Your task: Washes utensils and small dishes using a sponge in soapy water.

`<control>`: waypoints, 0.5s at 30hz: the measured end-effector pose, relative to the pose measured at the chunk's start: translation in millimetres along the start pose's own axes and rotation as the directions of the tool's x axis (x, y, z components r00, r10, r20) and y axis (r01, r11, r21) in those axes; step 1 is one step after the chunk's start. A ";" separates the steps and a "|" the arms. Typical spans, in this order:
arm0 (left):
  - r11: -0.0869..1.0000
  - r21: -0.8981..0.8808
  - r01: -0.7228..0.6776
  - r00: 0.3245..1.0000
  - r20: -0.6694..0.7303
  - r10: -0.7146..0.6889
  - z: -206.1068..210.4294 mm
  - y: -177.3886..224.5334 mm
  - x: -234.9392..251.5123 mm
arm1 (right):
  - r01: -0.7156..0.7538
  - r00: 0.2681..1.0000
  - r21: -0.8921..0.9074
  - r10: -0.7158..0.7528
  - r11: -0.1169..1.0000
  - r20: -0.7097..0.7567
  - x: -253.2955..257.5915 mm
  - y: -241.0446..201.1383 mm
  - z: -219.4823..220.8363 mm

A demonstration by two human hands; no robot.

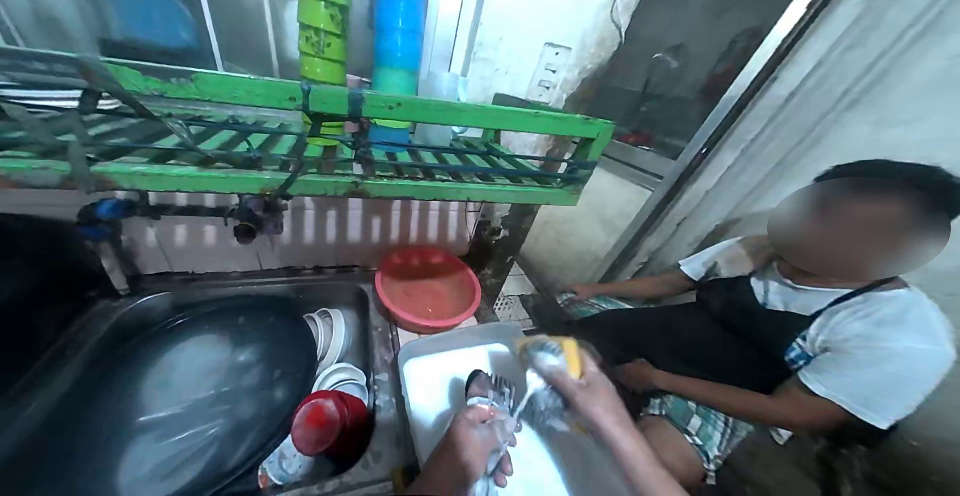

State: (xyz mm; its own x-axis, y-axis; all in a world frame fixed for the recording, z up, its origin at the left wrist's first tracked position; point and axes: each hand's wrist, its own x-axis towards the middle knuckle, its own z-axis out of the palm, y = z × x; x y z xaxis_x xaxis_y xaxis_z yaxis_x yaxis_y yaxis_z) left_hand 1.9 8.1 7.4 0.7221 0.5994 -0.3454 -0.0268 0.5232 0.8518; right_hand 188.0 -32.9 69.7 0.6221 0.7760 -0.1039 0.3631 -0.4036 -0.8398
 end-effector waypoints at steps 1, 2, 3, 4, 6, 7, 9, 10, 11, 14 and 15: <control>0.999 0.029 0.042 0.999 -0.021 -0.041 -0.4 -1.1 0.9 | 0.003 0.998 0.111 0.004 0.994 -0.061 3.9 1.9 -7.8; 0.997 0.040 0.060 0.997 -0.045 -0.058 -0.4 -2.2 2.2 | 0.016 0.994 0.232 0.009 0.972 -0.105 9.0 6.8 -14.2; 0.998 0.032 0.049 0.997 -0.064 -0.047 -0.3 -2.1 3.4 | 0.019 0.994 0.340 0.020 0.940 -0.109 11.8 10.1 -18.8; 1.000 0.010 0.026 0.997 -0.079 -0.025 0.4 -1.0 3.7 | -0.004 0.996 0.403 0.038 0.915 -0.076 10.2 11.4 -20.9; 0.999 -0.052 -0.004 0.996 -0.084 -0.001 1.5 -0.5 2.9 | -0.073 0.997 0.342 0.078 0.937 -0.003 -3.5 10.0 -13.5; 0.998 -0.068 -0.011 0.997 -0.077 0.006 2.3 0.3 1.5 | -0.105 0.994 0.262 0.104 0.959 0.015 -12.0 8.1 -6.0; 0.999 -0.050 -0.013 0.998 -0.067 0.010 3.4 1.9 -0.8 | -0.125 0.991 0.174 0.131 0.977 -0.028 -22.2 7.2 6.3; 1.000 -0.009 0.006 0.998 -0.056 -0.006 3.1 2.9 -2.2 | -0.112 0.989 0.198 0.129 0.974 -0.072 -23.5 8.1 8.7; 0.999 0.032 0.035 0.999 -0.037 -0.034 2.0 3.9 -3.7 | -0.096 0.984 0.233 0.127 0.968 -0.124 -22.4 9.5 8.7; 0.994 0.103 0.039 0.997 0.070 -0.046 2.8 1.5 -4.4 | -0.064 0.967 0.276 0.127 0.959 -0.219 -18.9 7.6 -0.5; 0.997 0.079 0.007 0.994 0.104 -0.016 3.8 1.2 -6.5 | -0.044 0.962 0.287 0.118 0.957 -0.245 -18.8 6.3 -3.6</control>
State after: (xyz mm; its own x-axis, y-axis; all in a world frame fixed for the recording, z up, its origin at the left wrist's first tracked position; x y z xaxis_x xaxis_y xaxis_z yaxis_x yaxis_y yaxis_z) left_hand -0.2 2.5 12.2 0.7904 0.5249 -0.3158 0.0334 0.4779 0.8778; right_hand 181.0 -51.8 68.3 0.8113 0.5805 -0.0686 0.1212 -0.2818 -0.9518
